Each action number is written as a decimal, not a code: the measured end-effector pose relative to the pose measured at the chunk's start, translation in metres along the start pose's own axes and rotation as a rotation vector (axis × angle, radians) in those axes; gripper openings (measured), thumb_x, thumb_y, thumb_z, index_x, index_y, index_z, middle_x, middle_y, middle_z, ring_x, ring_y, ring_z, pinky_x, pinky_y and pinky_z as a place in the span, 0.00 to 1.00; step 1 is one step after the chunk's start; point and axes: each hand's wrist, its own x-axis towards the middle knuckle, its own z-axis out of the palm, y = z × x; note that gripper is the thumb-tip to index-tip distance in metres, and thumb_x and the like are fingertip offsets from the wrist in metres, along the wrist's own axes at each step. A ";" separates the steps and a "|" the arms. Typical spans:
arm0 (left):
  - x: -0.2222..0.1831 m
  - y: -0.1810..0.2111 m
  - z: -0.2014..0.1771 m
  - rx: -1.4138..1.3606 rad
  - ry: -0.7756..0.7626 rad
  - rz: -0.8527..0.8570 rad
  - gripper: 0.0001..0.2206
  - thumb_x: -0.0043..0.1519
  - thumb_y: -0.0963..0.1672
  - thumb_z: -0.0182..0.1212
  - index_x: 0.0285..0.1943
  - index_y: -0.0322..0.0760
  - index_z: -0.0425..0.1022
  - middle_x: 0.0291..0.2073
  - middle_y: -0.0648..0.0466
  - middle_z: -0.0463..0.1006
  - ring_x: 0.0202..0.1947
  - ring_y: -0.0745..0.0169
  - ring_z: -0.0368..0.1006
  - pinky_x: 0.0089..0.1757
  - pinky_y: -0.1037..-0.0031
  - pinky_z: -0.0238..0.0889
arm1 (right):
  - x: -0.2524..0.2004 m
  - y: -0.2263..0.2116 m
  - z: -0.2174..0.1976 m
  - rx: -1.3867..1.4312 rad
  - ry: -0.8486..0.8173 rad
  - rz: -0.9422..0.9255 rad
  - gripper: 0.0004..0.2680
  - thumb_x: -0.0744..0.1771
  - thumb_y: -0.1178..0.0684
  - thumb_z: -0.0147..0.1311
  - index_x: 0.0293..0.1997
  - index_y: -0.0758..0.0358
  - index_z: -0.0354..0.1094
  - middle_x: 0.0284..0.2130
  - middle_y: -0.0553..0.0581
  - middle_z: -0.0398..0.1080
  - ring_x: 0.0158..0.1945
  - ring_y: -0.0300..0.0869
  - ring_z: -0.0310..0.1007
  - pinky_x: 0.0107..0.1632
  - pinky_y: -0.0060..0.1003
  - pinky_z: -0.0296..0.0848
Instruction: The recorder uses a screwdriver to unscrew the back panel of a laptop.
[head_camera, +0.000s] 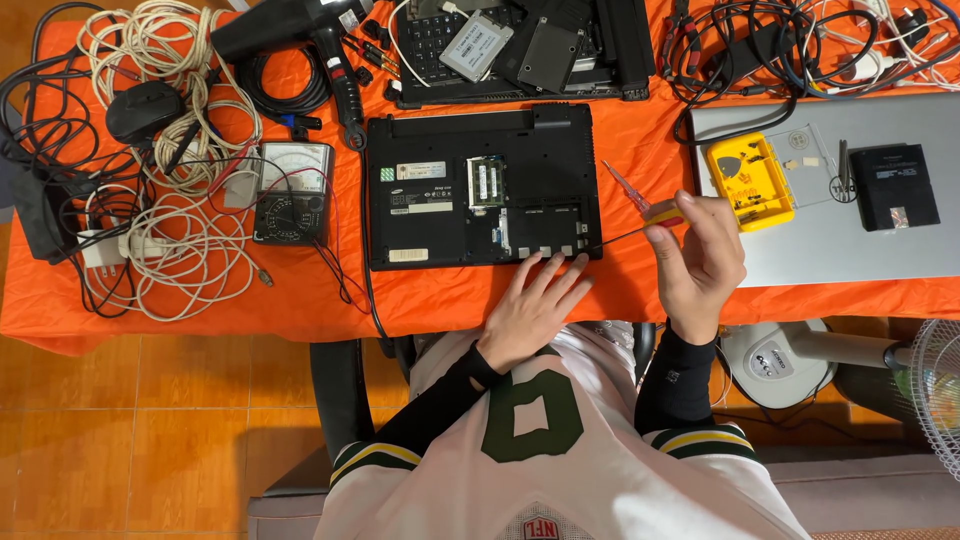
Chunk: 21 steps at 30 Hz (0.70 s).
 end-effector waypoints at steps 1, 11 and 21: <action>0.000 0.000 -0.001 -0.001 -0.001 0.000 0.24 0.61 0.46 0.58 0.68 0.38 0.69 0.72 0.47 0.62 0.70 0.48 0.58 0.69 0.49 0.44 | 0.001 -0.001 0.001 0.000 0.000 0.001 0.17 0.69 0.68 0.62 0.65 0.67 0.65 0.50 0.60 0.66 0.48 0.46 0.74 0.52 0.37 0.74; 0.003 0.001 -0.013 0.015 0.000 0.003 0.23 0.61 0.45 0.57 0.68 0.38 0.69 0.72 0.48 0.63 0.69 0.48 0.59 0.68 0.51 0.46 | 0.001 0.001 0.000 0.041 0.022 0.021 0.16 0.72 0.69 0.57 0.69 0.69 0.63 0.50 0.62 0.69 0.51 0.48 0.76 0.55 0.41 0.78; -0.001 -0.001 -0.002 0.011 -0.051 -0.003 0.25 0.62 0.43 0.57 0.71 0.39 0.67 0.73 0.49 0.61 0.71 0.47 0.58 0.69 0.50 0.43 | -0.010 0.010 -0.004 -0.021 0.080 0.066 0.17 0.71 0.68 0.61 0.68 0.69 0.66 0.48 0.61 0.68 0.46 0.46 0.72 0.47 0.36 0.71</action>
